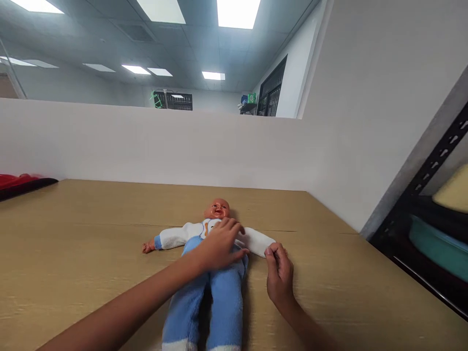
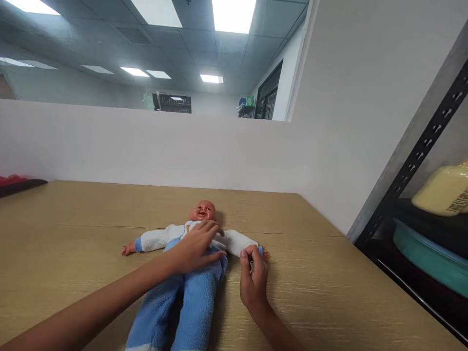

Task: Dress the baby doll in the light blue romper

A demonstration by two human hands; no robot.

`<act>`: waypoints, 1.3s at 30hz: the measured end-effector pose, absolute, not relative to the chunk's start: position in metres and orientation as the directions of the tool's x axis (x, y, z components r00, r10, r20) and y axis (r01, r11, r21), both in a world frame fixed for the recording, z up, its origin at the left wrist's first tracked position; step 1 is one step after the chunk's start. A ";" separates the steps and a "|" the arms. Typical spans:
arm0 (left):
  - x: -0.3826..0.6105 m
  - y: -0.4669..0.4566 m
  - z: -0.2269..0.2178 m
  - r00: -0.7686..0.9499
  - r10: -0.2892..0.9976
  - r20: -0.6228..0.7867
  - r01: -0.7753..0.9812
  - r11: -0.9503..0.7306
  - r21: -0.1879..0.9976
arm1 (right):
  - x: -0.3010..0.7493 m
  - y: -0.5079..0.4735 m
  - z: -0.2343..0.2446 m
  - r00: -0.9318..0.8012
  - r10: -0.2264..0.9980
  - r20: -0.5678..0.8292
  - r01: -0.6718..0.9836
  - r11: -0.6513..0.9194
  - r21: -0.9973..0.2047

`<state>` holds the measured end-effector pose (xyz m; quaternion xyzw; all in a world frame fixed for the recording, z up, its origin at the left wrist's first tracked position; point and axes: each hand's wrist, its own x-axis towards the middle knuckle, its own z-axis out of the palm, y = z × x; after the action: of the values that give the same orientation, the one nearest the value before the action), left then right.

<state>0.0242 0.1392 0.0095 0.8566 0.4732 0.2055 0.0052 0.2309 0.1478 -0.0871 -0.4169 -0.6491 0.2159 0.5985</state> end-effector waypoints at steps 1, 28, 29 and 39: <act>0.040 0.152 0.008 0.505 0.824 0.255 0.820 -0.551 0.153 | 0.232 0.147 -0.087 0.056 0.795 0.604 0.272 0.570 -0.776; 0.032 0.192 0.058 -0.036 0.994 0.108 -0.337 -0.113 0.935 | 0.201 0.115 -0.070 -0.356 0.777 0.520 0.056 0.573 -0.818; 0.028 0.192 0.058 -0.023 0.996 0.082 -0.383 -0.085 0.920 | 0.198 0.113 -0.069 -0.356 0.788 0.503 0.052 0.554 -0.831; 0.009 0.201 0.049 0.128 0.989 0.068 -0.610 0.025 0.792 | 0.179 0.108 -0.061 -0.249 0.855 0.455 0.004 0.471 -0.882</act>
<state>0.0092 0.2006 0.0485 0.3523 0.2689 0.6029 0.6634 0.1793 0.1076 -0.0607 -0.3165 -0.6785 0.4053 0.5246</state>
